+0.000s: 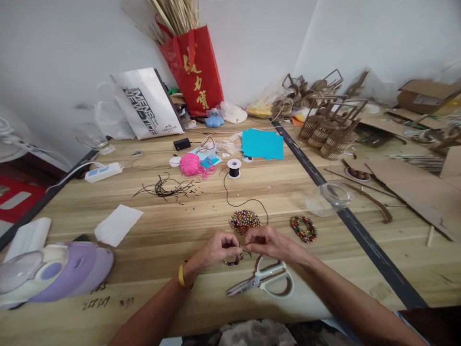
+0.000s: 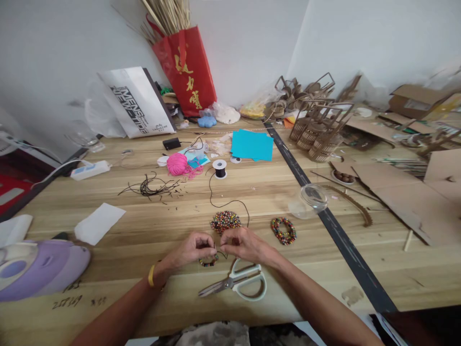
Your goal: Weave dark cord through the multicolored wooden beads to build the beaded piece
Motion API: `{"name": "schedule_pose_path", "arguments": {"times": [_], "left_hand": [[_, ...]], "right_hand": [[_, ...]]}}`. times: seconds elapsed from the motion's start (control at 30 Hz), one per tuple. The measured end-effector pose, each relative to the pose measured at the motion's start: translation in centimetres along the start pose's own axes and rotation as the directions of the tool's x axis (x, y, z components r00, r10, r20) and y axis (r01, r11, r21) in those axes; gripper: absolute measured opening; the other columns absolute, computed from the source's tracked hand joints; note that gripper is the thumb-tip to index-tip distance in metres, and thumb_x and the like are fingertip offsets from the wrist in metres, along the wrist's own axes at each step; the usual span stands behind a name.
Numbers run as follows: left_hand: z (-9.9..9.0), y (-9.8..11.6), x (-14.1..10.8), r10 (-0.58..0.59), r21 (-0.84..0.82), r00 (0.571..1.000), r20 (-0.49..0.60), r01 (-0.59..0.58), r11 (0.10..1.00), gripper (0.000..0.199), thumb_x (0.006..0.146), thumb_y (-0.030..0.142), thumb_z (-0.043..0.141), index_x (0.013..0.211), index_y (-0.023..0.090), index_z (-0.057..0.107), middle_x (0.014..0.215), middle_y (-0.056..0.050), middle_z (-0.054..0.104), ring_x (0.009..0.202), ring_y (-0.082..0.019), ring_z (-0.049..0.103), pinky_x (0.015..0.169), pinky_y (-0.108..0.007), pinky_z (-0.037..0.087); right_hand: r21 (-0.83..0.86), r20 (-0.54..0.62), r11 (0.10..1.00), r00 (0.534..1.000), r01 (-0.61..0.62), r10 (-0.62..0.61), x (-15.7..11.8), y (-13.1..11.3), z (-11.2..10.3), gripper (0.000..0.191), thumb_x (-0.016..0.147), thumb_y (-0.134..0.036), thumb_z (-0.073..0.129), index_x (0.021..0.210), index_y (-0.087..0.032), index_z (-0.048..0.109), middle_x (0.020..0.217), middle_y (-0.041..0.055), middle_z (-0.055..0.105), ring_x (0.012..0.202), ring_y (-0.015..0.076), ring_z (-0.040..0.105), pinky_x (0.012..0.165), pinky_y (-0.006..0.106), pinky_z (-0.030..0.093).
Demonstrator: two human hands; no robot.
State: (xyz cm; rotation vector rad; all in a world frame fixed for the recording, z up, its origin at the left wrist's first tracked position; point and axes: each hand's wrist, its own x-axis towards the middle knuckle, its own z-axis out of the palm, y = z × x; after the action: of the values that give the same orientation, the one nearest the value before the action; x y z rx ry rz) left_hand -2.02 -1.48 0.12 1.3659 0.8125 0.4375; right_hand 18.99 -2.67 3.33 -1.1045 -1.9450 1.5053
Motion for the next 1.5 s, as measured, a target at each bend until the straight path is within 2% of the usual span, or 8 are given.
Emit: {"name": "schedule_pose_path", "arguments": {"times": [0.17,0.37,0.73,0.97,1.2,1.3,1.4,1.5], "left_hand": [[0.3,-0.1,0.2,0.029,0.051,0.998,-0.050,-0.026,0.998,0.040,0.067,0.049,0.072,0.064,0.011,0.060,0.056,0.001,0.055,0.051,-0.007,0.044,0.051,-0.019,0.035],[0.3,-0.1,0.2,0.022,0.054,0.999,-0.040,-0.020,0.998,0.042,0.068,0.051,0.070,0.064,0.010,0.062,0.058,-0.001,0.057,0.053,-0.008,0.045,0.051,-0.019,0.035],[-0.3,0.1,0.3,-0.008,0.040,1.000,0.011,0.008,0.999,0.044,0.070,0.054,0.068,0.068,0.009,0.065,0.060,-0.003,0.059,0.055,-0.009,0.048,0.055,-0.021,0.038],[-0.2,0.4,0.2,-0.009,0.049,1.000,0.012,0.009,0.999,0.043,0.071,0.052,0.067,0.067,0.009,0.064,0.061,-0.002,0.057,0.056,-0.009,0.047,0.056,-0.021,0.036],[-0.2,0.3,0.3,-0.047,0.039,0.999,-0.007,0.047,0.998,0.041,0.066,0.050,0.071,0.068,0.010,0.062,0.057,0.000,0.055,0.053,-0.008,0.044,0.053,-0.021,0.034],[-0.3,0.1,0.3,-0.053,-0.003,0.999,-0.004,0.053,0.999,0.042,0.063,0.051,0.073,0.066,0.011,0.060,0.055,0.001,0.054,0.051,-0.007,0.044,0.051,-0.020,0.034],[-0.4,0.2,0.3,-0.054,-0.045,0.998,-0.012,0.054,0.998,0.042,0.064,0.051,0.073,0.066,0.011,0.060,0.058,-0.001,0.058,0.052,-0.008,0.048,0.052,-0.020,0.036],[-0.4,0.5,0.2,-0.070,-0.073,0.997,-0.023,0.068,0.995,0.043,0.064,0.051,0.073,0.067,0.010,0.061,0.060,-0.003,0.062,0.053,-0.009,0.051,0.052,-0.020,0.038]], "right_hand": [[-0.226,-0.132,0.974,0.990,0.010,-0.041,-0.4,-0.3,0.5,0.012,0.078,-0.024,0.065,0.086,-0.015,0.063,0.058,-0.0038,0.053,0.049,0.0076,0.044,0.046,0.017,0.030],[-0.205,-0.061,0.979,0.998,0.006,-0.019,-0.3,0.0,1.6,0.001,0.079,-0.016,0.060,0.078,-0.015,0.060,0.055,-0.0054,0.050,0.047,0.0063,0.042,0.045,0.015,0.029],[-0.161,-0.047,0.986,0.998,0.037,-0.046,-0.1,0.5,1.2,0.005,0.080,-0.013,0.054,0.077,-0.015,0.058,0.060,-0.0046,0.050,0.055,0.0077,0.044,0.051,0.016,0.032],[-0.168,-0.058,0.982,0.994,0.085,-0.095,0.0,1.2,1.3,0.005,0.080,-0.013,0.055,0.079,-0.015,0.061,0.064,-0.0026,0.055,0.058,0.0089,0.049,0.053,0.017,0.037],[-0.256,-0.098,0.953,0.976,0.165,-0.195,-0.5,-0.4,0.5,0.005,0.081,-0.016,0.058,0.079,-0.014,0.063,0.074,0.0017,0.059,0.059,0.0096,0.051,0.053,0.019,0.037],[-0.226,0.035,0.963,0.990,0.144,-0.140,-1.0,-1.1,0.3,0.013,0.084,-0.022,0.058,0.076,-0.014,0.064,0.062,-0.0012,0.057,0.053,0.0087,0.048,0.049,0.018,0.033],[-0.235,0.273,0.949,0.951,0.212,-0.145,-1.5,-1.4,0.4,0.015,0.086,-0.022,0.056,0.078,-0.015,0.066,0.064,-0.0004,0.061,0.055,0.0091,0.051,0.052,0.018,0.034],[-0.355,0.308,0.905,0.943,0.236,-0.125,-1.6,-1.4,0.7,0.017,0.086,-0.018,0.055,0.073,-0.015,0.065,0.063,0.0011,0.061,0.056,0.0106,0.051,0.055,0.020,0.033]]}}
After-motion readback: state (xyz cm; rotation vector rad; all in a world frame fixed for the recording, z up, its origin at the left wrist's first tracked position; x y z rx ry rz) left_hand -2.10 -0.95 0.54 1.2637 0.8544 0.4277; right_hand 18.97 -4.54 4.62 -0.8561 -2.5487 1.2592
